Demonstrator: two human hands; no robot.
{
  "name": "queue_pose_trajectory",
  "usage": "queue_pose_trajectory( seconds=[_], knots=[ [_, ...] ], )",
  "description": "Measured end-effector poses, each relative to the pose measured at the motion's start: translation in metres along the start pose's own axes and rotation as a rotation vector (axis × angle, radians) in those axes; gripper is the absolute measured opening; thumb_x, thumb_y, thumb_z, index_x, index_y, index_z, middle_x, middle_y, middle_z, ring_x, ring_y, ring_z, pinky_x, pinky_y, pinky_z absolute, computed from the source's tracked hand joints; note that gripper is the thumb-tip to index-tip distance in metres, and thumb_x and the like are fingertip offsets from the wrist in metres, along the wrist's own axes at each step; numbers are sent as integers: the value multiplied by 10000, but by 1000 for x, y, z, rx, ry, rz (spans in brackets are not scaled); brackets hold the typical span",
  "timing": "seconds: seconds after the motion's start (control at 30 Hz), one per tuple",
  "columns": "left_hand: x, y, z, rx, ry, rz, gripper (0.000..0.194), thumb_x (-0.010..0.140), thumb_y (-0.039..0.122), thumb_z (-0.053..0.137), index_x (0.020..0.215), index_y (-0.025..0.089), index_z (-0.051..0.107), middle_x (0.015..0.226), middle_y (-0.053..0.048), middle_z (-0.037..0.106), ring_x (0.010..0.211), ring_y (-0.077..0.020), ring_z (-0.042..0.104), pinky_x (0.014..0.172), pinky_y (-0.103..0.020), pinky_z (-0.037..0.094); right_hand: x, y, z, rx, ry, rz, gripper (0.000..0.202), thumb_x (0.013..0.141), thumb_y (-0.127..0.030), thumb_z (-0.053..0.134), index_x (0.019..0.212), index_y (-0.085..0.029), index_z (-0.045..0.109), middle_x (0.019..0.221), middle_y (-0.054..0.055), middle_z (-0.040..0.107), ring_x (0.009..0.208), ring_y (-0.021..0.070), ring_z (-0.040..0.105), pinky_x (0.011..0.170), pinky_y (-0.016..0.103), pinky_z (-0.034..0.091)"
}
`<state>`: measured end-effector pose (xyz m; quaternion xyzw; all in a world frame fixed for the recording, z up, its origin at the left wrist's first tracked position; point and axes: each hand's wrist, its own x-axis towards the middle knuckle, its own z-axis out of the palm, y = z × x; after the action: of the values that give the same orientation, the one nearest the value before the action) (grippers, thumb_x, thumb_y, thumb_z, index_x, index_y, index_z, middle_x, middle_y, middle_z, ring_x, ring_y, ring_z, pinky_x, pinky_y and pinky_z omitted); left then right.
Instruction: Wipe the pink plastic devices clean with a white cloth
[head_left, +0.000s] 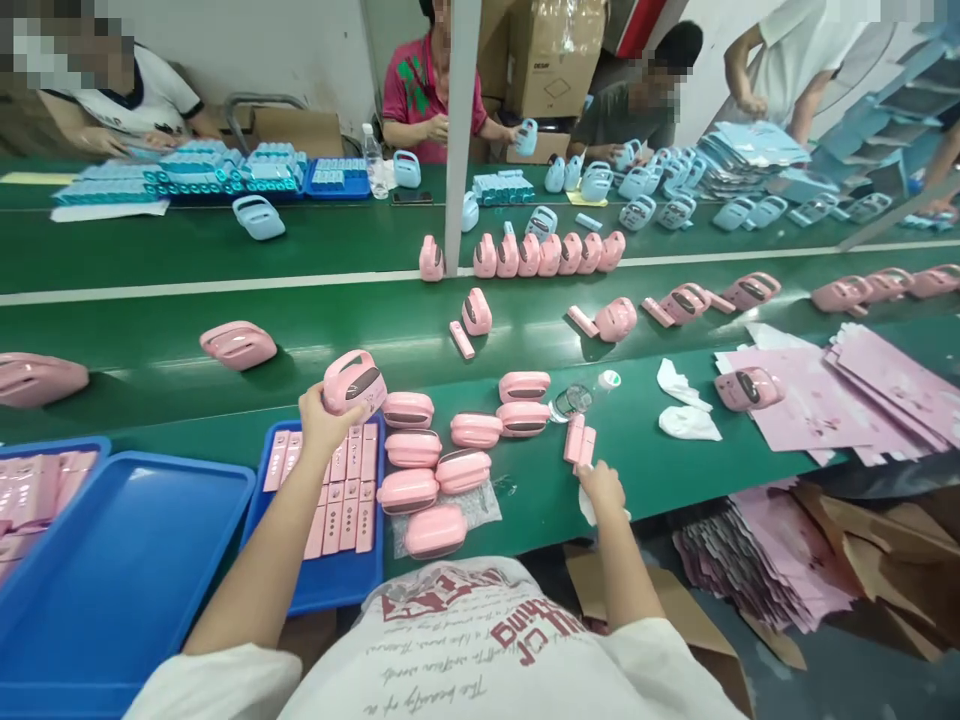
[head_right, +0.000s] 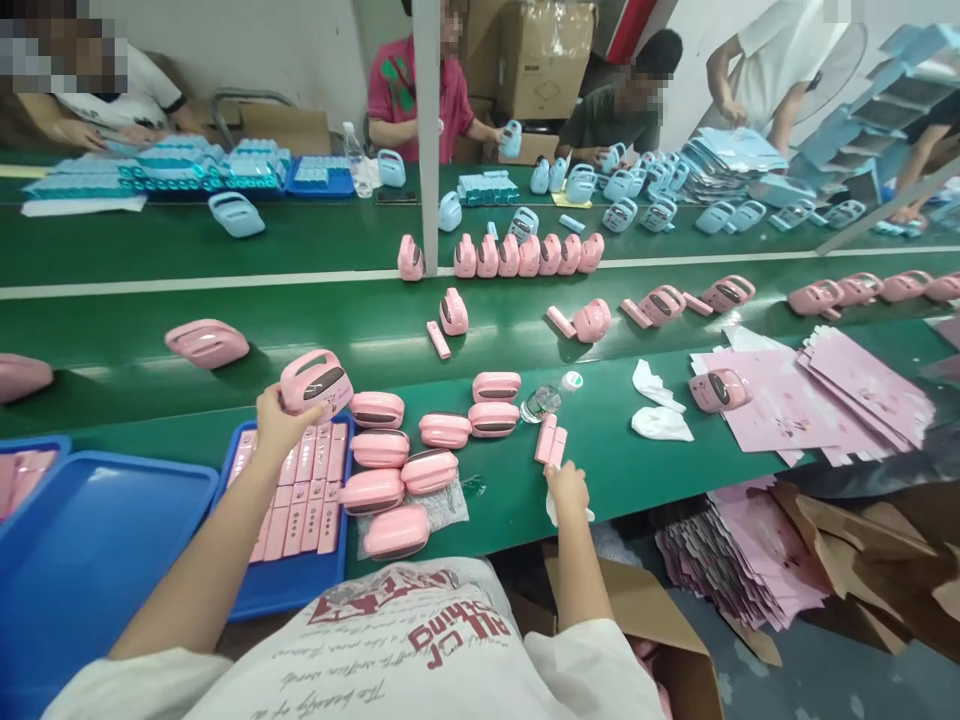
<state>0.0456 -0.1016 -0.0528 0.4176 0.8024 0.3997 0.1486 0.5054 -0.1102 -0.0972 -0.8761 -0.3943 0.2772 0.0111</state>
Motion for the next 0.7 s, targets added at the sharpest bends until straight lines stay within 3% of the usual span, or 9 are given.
queue_pose_trajectory(
  seconds=[0.1, 0.2, 0.33, 0.43, 0.5, 0.53, 0.6, 0.7],
  knots=[
    [46, -7, 21, 31, -9, -76, 551, 462, 273, 776, 933, 173, 506, 920, -30, 431, 948, -242, 521, 944, -424, 457, 11, 3, 16, -58, -28, 18, 338, 835, -319, 449, 1045, -97, 595, 1099, 258, 626, 1089, 364, 623, 876, 466, 481],
    [84, -16, 40, 25, 2, -129, 527, 481, 210, 778, 924, 167, 496, 901, -29, 405, 947, -242, 519, 963, -421, 444, 11, 6, 18, -57, -21, 8, 326, 832, -369, 386, 975, -164, 595, 1061, 226, 658, 1050, 340, 653, 845, 447, 518],
    [123, -29, 59, -2, 57, -157, 591, 561, 252, 781, 1047, 147, 461, 1006, -68, 411, 1035, -244, 499, 980, -387, 431, 2, 35, 1, 26, -25, -38, 397, 820, -488, 245, 811, -281, 584, 915, 168, 697, 917, 288, 703, 774, 385, 566],
    [144, -40, 70, -23, 85, -143, 662, 624, 261, 762, 1167, 125, 408, 1135, -114, 401, 1109, -237, 482, 1008, -351, 406, -5, 60, -14, 256, -34, -12, 388, 747, -547, 287, 854, -322, 584, 854, 166, 692, 809, 291, 715, 734, 394, 571],
    [150, -48, 76, -27, 77, -139, 686, 653, 256, 745, 1215, 107, 381, 1176, -141, 401, 1129, -244, 485, 1010, -351, 405, -11, 57, -22, 407, -112, -64, 390, 716, -563, 343, 918, -343, 595, 825, 152, 693, 746, 296, 713, 697, 410, 566],
    [151, -53, 79, -26, 64, -136, 697, 662, 256, 738, 1234, 102, 370, 1189, -152, 406, 1132, -250, 491, 1004, -356, 411, -15, 45, -25, 437, -167, -124, 386, 708, -566, 374, 936, -355, 604, 816, 139, 696, 726, 296, 710, 674, 414, 562],
    [149, -60, 83, -16, 23, -117, 728, 666, 243, 731, 1273, 100, 356, 1209, -166, 424, 1149, -266, 494, 998, -368, 420, -24, -3, -27, 417, -262, -284, 344, 679, -553, 458, 905, -368, 639, 800, 120, 702, 717, 298, 706, 625, 413, 545],
    [147, -68, 77, 22, -53, -63, 804, 586, 147, 748, 1299, 105, 376, 1247, -180, 449, 1248, -320, 439, 1050, -410, 378, -32, -118, -12, 310, -336, -706, 218, 659, -460, 589, 787, -312, 685, 863, 115, 714, 829, 298, 688, 659, 388, 525]
  ],
)
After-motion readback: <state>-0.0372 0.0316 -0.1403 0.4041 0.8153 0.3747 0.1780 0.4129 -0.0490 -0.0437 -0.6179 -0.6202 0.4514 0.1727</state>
